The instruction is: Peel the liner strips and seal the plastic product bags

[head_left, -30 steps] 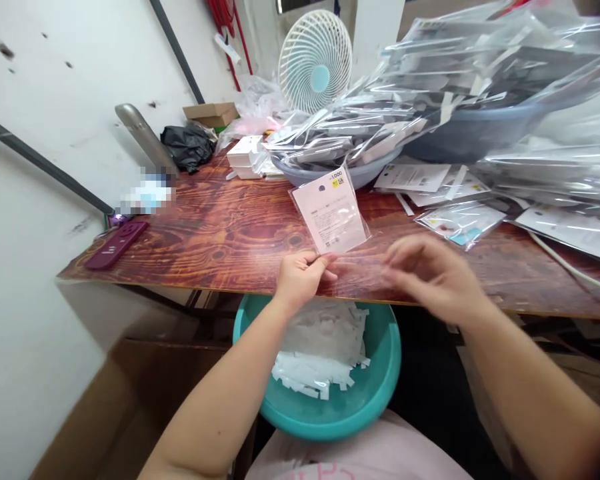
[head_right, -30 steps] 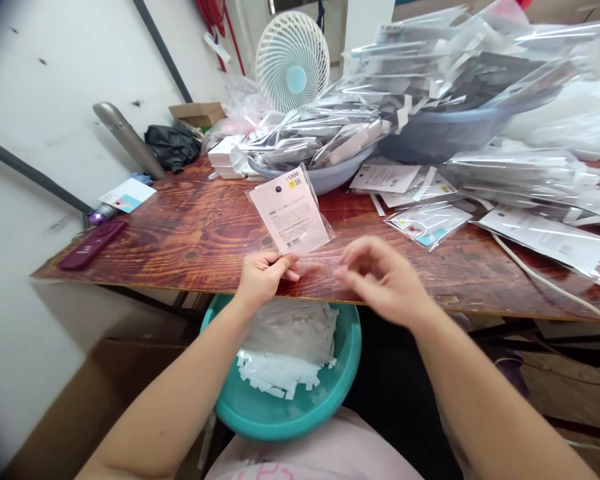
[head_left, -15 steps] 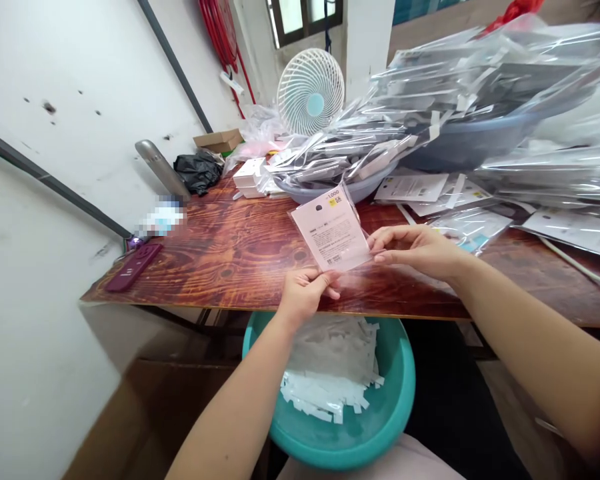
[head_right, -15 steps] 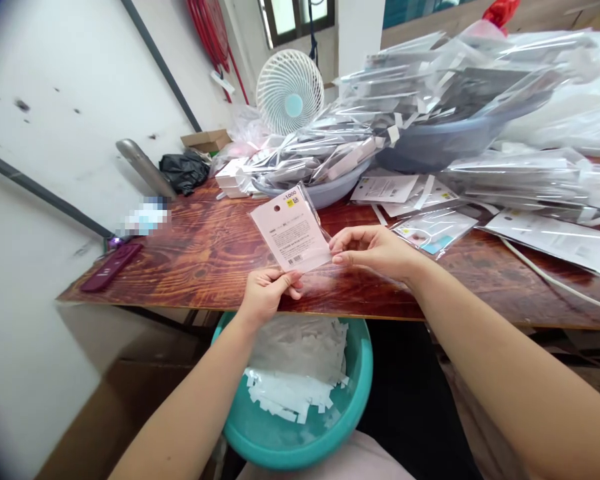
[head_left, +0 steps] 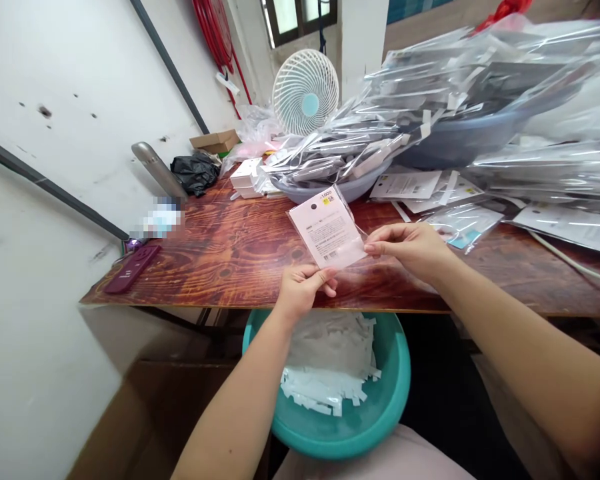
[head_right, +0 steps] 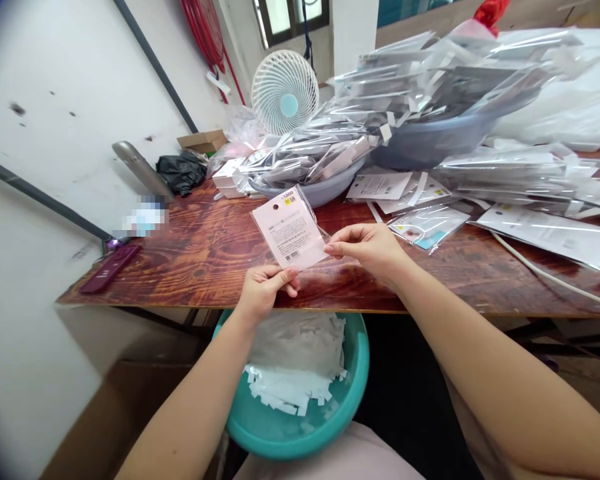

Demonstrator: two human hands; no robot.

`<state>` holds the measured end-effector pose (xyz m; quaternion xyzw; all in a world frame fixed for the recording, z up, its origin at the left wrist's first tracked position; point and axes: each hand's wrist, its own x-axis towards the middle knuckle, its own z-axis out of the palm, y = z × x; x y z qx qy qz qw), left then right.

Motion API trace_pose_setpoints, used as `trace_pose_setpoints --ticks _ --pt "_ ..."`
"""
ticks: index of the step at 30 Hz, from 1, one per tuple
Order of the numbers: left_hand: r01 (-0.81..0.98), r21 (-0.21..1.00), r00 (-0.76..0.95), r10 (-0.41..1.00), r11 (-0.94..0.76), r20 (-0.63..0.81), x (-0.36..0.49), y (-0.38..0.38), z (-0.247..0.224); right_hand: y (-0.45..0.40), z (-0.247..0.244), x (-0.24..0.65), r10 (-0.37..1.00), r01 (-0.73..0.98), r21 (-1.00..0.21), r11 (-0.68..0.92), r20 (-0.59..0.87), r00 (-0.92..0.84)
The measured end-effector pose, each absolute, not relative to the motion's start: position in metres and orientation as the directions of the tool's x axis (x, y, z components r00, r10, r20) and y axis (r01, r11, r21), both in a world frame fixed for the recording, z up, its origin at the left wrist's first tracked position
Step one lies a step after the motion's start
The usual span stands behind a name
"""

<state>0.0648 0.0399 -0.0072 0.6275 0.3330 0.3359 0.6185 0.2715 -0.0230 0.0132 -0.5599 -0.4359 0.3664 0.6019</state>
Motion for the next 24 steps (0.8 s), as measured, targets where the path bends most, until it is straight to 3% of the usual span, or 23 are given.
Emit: trace_pose_setpoints --ticks 6,24 --pt "0.03 0.999 0.533 0.845 0.041 -0.05 0.067 0.039 -0.006 -0.023 0.011 0.267 0.911 -0.043 -0.998 0.049 0.027 0.412" --pt "-0.071 0.981 0.416 0.899 0.183 -0.137 0.068 0.03 0.008 -0.016 0.012 0.241 0.788 -0.055 -0.986 0.159 0.093 0.608"
